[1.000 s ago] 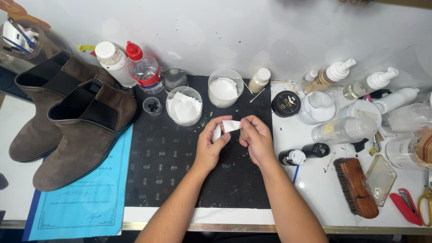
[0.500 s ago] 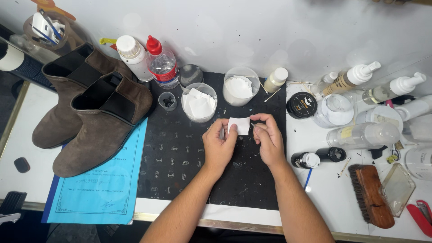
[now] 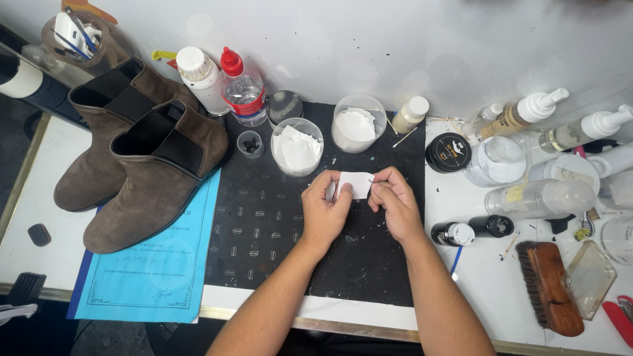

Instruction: The person repeatedly wipes a small metal tool with white paper towels, folding and replacing the towels as they become soiled. The person works at a cluttered bench with various bottles and containers nearby.

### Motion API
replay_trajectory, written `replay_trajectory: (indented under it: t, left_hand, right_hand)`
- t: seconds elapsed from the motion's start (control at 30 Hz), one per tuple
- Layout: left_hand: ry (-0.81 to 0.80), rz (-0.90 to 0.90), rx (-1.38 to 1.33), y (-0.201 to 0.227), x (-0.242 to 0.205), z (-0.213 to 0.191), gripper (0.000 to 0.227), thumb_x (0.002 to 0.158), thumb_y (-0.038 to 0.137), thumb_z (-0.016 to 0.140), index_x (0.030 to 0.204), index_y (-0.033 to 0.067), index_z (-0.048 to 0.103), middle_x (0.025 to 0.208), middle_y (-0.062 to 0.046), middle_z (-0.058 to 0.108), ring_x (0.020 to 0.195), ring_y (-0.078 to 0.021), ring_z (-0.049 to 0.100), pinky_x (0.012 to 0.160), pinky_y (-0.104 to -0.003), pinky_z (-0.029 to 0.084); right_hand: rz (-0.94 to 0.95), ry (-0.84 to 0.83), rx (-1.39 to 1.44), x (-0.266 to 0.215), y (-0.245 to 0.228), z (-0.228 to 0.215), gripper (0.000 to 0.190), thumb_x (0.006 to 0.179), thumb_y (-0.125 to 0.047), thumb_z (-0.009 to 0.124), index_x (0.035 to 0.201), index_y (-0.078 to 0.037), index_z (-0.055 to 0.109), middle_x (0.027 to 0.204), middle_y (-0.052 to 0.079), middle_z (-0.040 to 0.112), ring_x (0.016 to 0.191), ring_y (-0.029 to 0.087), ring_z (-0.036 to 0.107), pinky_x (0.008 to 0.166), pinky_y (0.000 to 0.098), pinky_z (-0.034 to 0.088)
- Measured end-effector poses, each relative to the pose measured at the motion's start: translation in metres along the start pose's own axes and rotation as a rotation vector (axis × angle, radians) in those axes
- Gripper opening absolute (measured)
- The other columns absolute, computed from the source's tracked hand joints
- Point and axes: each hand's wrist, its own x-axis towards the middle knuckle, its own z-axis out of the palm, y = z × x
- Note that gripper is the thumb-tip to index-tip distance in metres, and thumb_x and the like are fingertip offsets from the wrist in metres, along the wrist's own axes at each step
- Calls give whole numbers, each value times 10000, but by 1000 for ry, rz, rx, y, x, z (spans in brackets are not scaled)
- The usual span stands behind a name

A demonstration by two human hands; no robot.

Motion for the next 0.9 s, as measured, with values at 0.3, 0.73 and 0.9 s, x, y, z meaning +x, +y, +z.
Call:
replay_trajectory:
  t: [0.3, 0.73, 0.9]
  left_hand:
    - [-57, 77, -11, 17, 1, -1, 144, 919, 72, 754, 1060, 47, 759, 981, -59, 757, 828, -114, 720, 684, -260, 558]
    - [-57, 377, 252, 8, -7, 5, 212, 852, 1, 764, 1056, 58, 753, 949, -67, 733, 848, -241, 679, 755, -339, 556]
    - [-70, 431, 305, 6, -9, 5, 260, 839, -5, 761, 1089, 63, 747, 955, -57, 717, 853, -238, 665, 752, -342, 560]
  right_hand:
    - [-16, -10, -56, 0, 6, 2, 66, 1047, -75, 495, 1074, -20, 519, 720, -7, 488, 645, 74, 438, 624, 260, 425]
    - [-94, 88, -134, -5, 7, 21, 130, 1056, -18, 443, 1140, 20, 535, 849, 36, 601, 651, 54, 473, 589, 226, 426]
    - [-21, 117, -17, -5, 8, 22, 153, 1067, -44, 439, 1155, 20, 547, 773, 11, 555, 626, 50, 458, 563, 238, 426]
